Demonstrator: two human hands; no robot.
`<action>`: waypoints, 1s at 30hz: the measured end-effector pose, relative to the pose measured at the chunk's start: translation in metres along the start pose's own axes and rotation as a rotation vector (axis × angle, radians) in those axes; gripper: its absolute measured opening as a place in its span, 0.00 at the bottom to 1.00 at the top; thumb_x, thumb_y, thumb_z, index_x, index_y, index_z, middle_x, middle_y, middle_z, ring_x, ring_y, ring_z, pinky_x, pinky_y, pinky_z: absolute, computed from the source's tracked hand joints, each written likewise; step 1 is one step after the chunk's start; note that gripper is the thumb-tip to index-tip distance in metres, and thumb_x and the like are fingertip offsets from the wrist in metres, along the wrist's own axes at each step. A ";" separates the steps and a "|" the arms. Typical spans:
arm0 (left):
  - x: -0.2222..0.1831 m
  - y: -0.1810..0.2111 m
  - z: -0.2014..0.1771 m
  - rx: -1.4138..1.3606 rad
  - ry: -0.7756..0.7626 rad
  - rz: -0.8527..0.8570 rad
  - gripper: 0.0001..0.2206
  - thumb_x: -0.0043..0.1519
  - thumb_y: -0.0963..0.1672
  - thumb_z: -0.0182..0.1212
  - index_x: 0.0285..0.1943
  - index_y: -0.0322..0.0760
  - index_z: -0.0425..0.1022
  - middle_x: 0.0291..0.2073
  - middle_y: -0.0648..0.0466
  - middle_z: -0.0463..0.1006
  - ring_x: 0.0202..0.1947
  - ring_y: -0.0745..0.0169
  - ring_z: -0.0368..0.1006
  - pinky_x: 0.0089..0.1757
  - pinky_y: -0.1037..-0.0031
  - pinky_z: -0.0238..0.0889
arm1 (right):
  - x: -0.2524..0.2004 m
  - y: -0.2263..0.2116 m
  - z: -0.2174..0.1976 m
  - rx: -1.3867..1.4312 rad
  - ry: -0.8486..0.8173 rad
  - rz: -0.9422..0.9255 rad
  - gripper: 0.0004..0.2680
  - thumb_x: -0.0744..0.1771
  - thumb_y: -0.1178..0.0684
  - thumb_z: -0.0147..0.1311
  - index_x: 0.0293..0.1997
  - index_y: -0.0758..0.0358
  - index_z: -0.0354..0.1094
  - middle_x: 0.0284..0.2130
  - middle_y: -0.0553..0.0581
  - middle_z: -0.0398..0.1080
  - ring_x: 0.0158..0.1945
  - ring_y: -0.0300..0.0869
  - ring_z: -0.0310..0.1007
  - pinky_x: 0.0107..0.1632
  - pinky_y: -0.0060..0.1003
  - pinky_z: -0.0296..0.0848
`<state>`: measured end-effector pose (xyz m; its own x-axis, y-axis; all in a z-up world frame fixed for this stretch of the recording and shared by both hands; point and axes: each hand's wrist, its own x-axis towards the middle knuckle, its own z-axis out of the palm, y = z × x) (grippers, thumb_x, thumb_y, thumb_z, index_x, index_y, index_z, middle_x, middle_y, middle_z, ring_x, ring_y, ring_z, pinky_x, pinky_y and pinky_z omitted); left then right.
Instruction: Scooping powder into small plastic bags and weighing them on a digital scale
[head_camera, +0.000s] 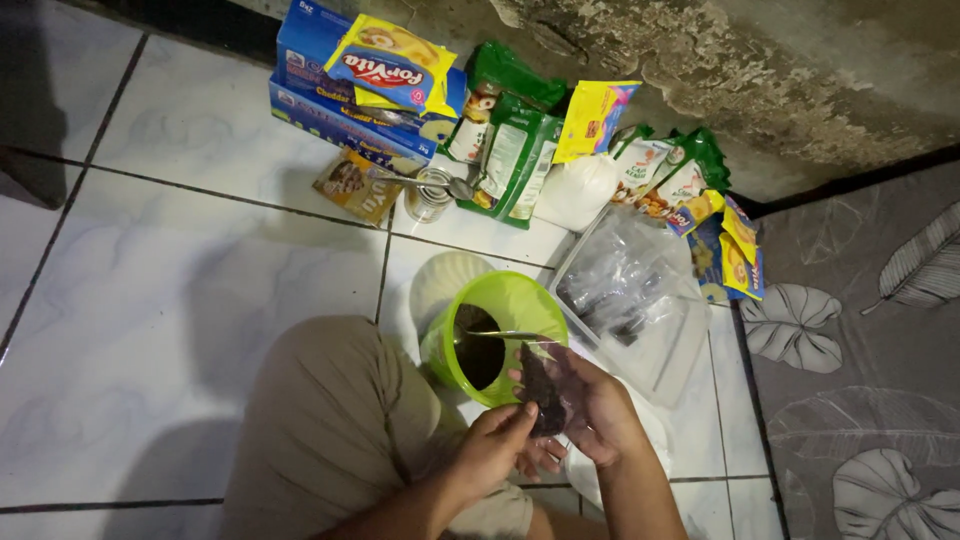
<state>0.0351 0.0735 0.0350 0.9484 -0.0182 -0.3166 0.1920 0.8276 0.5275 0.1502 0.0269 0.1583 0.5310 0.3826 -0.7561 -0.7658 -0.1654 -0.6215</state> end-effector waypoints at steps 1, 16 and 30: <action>0.000 0.000 0.000 -0.001 0.000 -0.003 0.23 0.70 0.54 0.46 0.51 0.29 0.73 0.34 0.39 0.85 0.25 0.57 0.82 0.22 0.80 0.67 | -0.004 -0.001 0.005 0.001 0.002 0.001 0.16 0.69 0.42 0.44 0.60 0.53 0.69 0.49 0.73 0.77 0.35 0.59 0.76 0.18 0.48 0.66; 0.000 0.000 -0.001 -0.009 0.003 -0.010 0.22 0.71 0.52 0.46 0.52 0.26 0.72 0.34 0.37 0.84 0.25 0.54 0.81 0.22 0.77 0.69 | 0.003 0.003 -0.008 -0.032 -0.003 -0.018 0.21 0.68 0.40 0.44 0.67 0.54 0.65 0.53 0.74 0.75 0.46 0.60 0.76 0.35 0.50 0.72; -0.009 0.007 0.006 -0.020 0.055 0.040 0.14 0.69 0.46 0.55 0.50 0.28 0.74 0.36 0.36 0.86 0.28 0.51 0.84 0.29 0.70 0.78 | -0.002 0.026 -0.019 0.163 -0.162 -0.314 0.20 0.69 0.48 0.44 0.69 0.64 0.60 0.62 0.73 0.69 0.59 0.60 0.72 0.45 0.48 0.75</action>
<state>0.0294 0.0763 0.0461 0.9396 0.0458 -0.3391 0.1486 0.8382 0.5248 0.1361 0.0045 0.1403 0.6946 0.5325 -0.4837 -0.6294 0.1242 -0.7671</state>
